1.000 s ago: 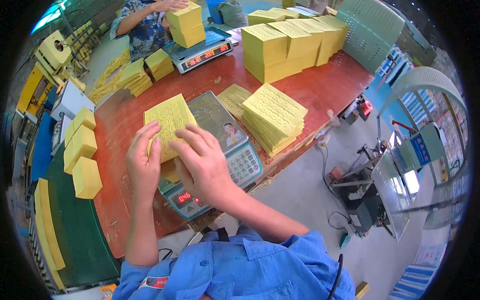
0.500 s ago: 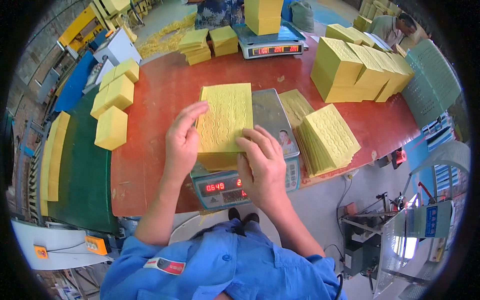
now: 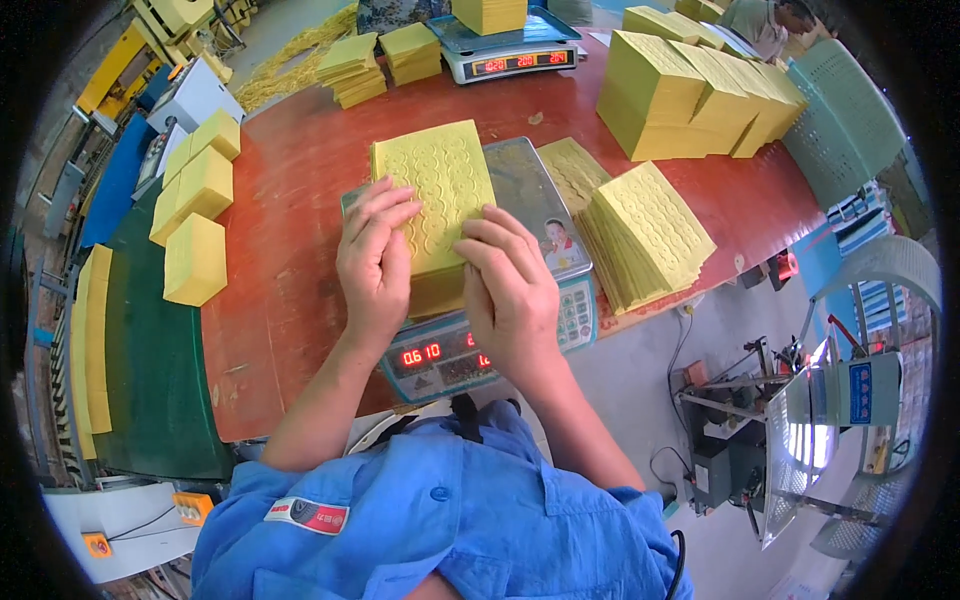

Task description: The recorder is weighing stacks of yellow paper blocks on a digital scale and stacking them on the table.

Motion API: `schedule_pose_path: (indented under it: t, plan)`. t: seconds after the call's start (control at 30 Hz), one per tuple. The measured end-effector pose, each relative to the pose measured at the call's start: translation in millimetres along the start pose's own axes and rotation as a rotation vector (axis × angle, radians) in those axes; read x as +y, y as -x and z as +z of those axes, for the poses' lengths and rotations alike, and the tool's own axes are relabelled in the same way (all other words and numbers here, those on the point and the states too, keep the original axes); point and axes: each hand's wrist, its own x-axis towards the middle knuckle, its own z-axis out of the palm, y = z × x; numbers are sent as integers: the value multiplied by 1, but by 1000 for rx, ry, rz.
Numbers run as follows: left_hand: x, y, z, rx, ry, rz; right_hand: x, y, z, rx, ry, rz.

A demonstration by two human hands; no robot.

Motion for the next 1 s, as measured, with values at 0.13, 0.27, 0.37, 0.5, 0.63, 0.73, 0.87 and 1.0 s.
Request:
schedule_pose_path:
  t: [0.13,0.27,0.37,0.5,0.63,0.73,0.87,1.0]
  plan:
    - [11,-6,14,23,-96,7,15,-3,-4,27,15,-5]
    - [17,-7,-2,-89,-98,-43,10,-4,-14,-11,11,-27]
    - [52,-12,-7,-72,-131,-24,8,-3,-30,-9,-64,-2]
    - [98,-13,20,-150,123,15,25,-3,-70,18,-43,19]
    - [123,19,92,-300,672,-478,73,0,-124,41,35,70]
    - [143,19,151,-311,829,-716,129,3,-163,61,213,232]
    - [119,32,234,-226,454,-711,200,14,-187,-45,354,333]
    - [122,28,268,-15,694,-889,213,28,-199,-364,80,454]
